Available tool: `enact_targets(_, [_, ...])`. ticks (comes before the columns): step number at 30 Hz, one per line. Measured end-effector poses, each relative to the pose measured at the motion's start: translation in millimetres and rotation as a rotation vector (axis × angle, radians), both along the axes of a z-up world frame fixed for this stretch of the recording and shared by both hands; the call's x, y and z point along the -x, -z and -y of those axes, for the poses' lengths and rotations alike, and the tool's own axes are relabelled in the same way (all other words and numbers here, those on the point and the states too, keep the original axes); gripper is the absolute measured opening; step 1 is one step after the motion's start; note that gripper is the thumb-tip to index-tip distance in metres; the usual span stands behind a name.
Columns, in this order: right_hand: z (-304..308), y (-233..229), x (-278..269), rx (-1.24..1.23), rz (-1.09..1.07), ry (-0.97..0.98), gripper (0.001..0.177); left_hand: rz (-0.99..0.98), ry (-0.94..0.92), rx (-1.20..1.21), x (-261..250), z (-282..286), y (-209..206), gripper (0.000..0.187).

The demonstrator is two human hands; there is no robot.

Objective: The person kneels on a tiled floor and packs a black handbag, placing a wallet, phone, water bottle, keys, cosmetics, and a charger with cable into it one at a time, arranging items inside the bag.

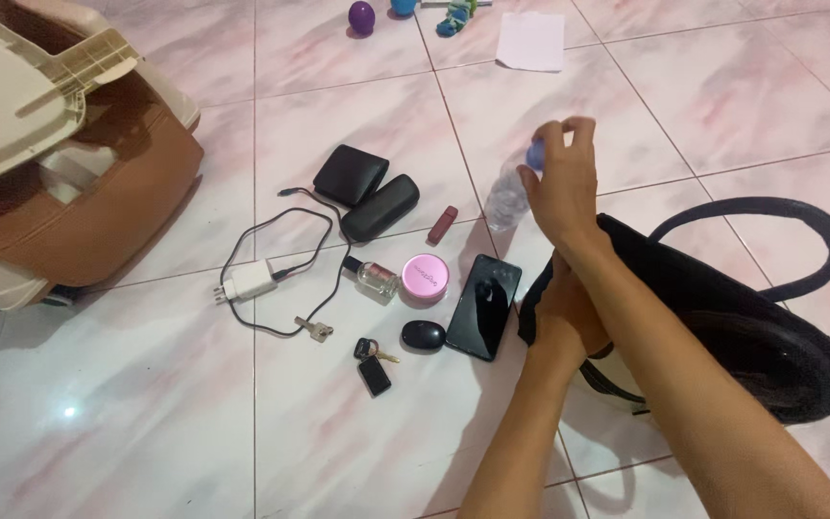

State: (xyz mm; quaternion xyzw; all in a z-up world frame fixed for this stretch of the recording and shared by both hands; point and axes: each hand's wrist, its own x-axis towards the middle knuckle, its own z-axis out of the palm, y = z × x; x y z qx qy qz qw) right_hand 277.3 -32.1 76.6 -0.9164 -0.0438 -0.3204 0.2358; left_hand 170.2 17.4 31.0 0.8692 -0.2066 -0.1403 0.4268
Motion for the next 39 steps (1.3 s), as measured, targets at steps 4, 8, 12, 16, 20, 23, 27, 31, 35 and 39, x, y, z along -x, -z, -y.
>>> enact_targets(4, [-6,1,14,-0.013,-0.121,0.04,0.041,-0.069,-0.06,0.069,4,-1,6,0.093])
enact_targets(8, [-7,0,19,-0.076,-0.2,0.065,0.039,-0.011,-0.077,0.075,9,-5,4,0.091])
enact_targets(12, [-6,7,25,-0.142,-0.159,0.093,0.039,-0.169,-0.101,0.1,13,-9,1,0.099])
enact_targets(16, [-1,10,36,-0.174,-0.137,0.127,0.039,-0.03,-0.056,-0.017,16,-6,1,0.093])
enact_targets(20, [-5,1,49,-0.216,-0.128,0.153,0.036,0.013,-0.076,0.001,17,-7,3,0.097])
enact_targets(23, [-12,-13,61,-0.289,-0.151,0.178,0.036,0.032,-0.092,0.02,18,-8,5,0.103])
enact_targets(27, [-14,-38,82,-0.445,-0.14,0.159,0.032,0.062,-0.118,0.057,19,-11,6,0.113])
enact_targets(31, [-7,-60,111,-0.17,0.112,0.166,0.032,0.125,-0.142,0.108,18,-19,6,0.122])
enact_targets(35, [2,-77,148,-0.321,0.122,0.09,0.026,0.138,-0.131,0.13,20,-25,10,0.131])
enact_targets(39, [4,-95,181,-0.603,-0.028,0.075,0.023,0.082,-0.149,-0.039,14,-20,10,0.122])
